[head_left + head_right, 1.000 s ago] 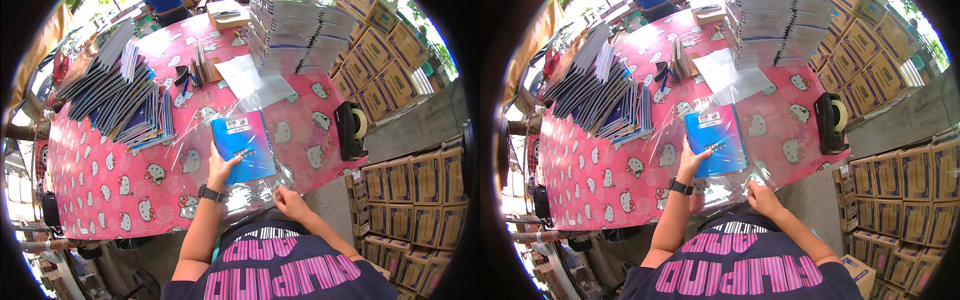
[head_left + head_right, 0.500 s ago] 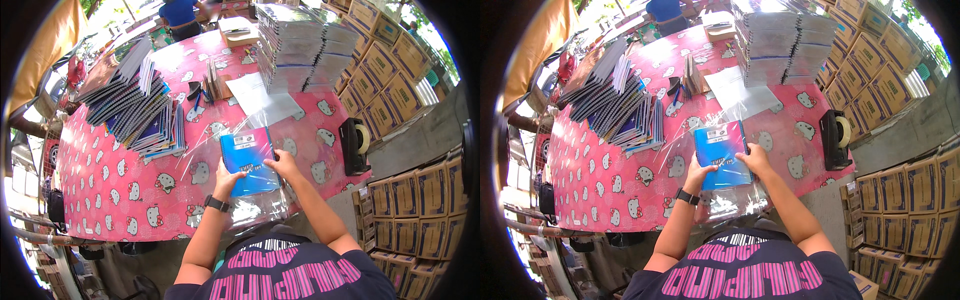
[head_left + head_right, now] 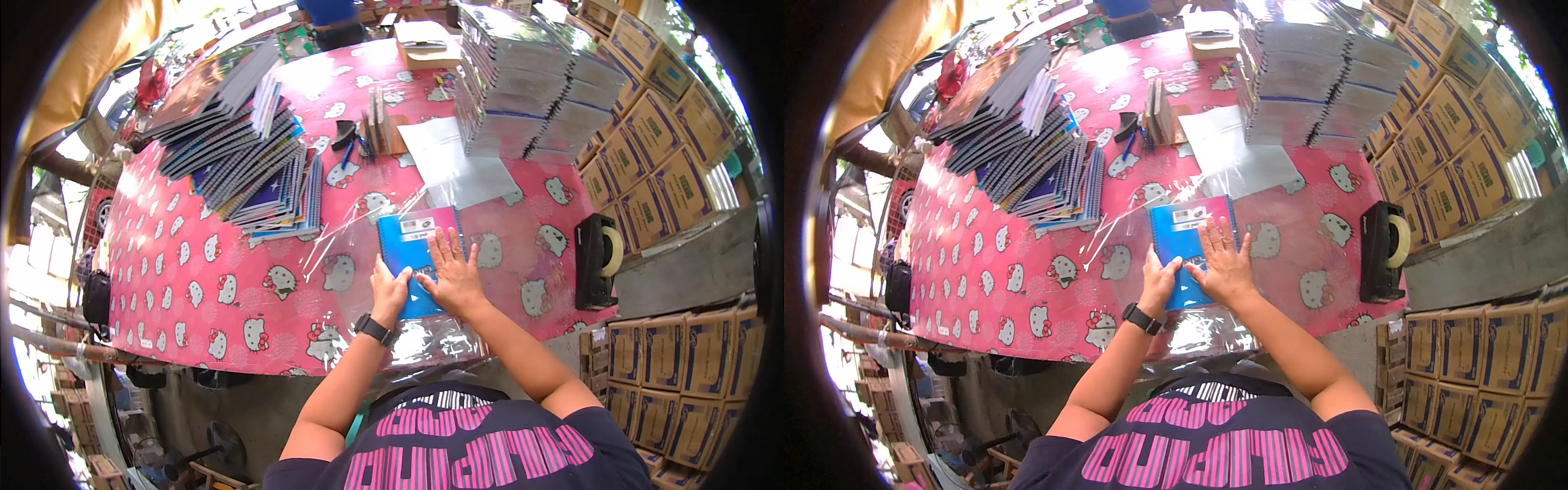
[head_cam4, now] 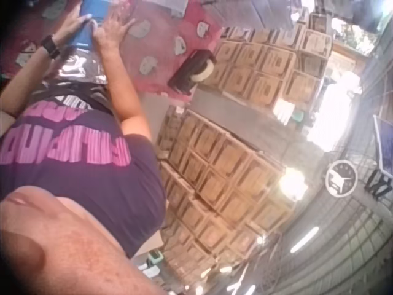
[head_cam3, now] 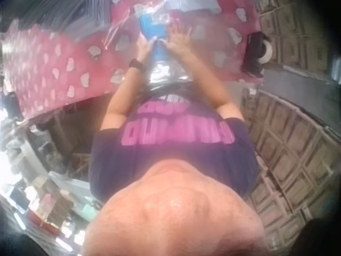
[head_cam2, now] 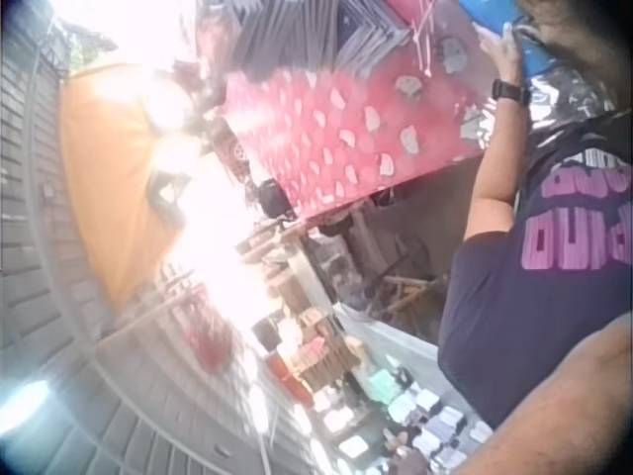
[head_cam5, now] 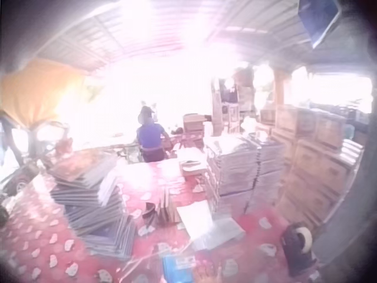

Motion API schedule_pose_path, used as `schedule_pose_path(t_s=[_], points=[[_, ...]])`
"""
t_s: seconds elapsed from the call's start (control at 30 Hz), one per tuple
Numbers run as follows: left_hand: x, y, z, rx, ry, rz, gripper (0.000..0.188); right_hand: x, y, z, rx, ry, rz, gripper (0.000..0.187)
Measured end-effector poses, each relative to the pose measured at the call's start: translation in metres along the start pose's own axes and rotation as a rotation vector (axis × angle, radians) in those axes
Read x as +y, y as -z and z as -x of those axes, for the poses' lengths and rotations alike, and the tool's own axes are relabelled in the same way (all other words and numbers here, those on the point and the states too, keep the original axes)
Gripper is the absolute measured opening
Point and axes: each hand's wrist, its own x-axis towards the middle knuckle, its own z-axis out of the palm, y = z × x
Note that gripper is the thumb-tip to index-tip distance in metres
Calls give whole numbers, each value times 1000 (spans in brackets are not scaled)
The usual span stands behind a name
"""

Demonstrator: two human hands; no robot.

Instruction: The person packs stacks of spiral notebooks into plastic bags and seals them with adhesive tape. They slide a stack into a clear sleeve, fold over the top, and apply tape from a desk dispenser before setting the package aside.

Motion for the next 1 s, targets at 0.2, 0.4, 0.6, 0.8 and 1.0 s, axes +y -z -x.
schedule_pose_path(t_s=[0.2,0.4,0.6,0.8,1.0], points=[[-19,46,5,599,-311,-829,53,8,10,-2,-13,17,-64,94],[9,69,9,457,-395,-617,27,8,11,-3,-105,-10,-86,97],[-22,137,22,9,282,-303,38,6,13,-7,-135,-34,-84,96],[-20,163,40,-36,505,511,29,-4,33,-13,13,62,-228,78],[47,117,56,275,-184,-320,33,9,11,-31,-101,227,-540,46]])
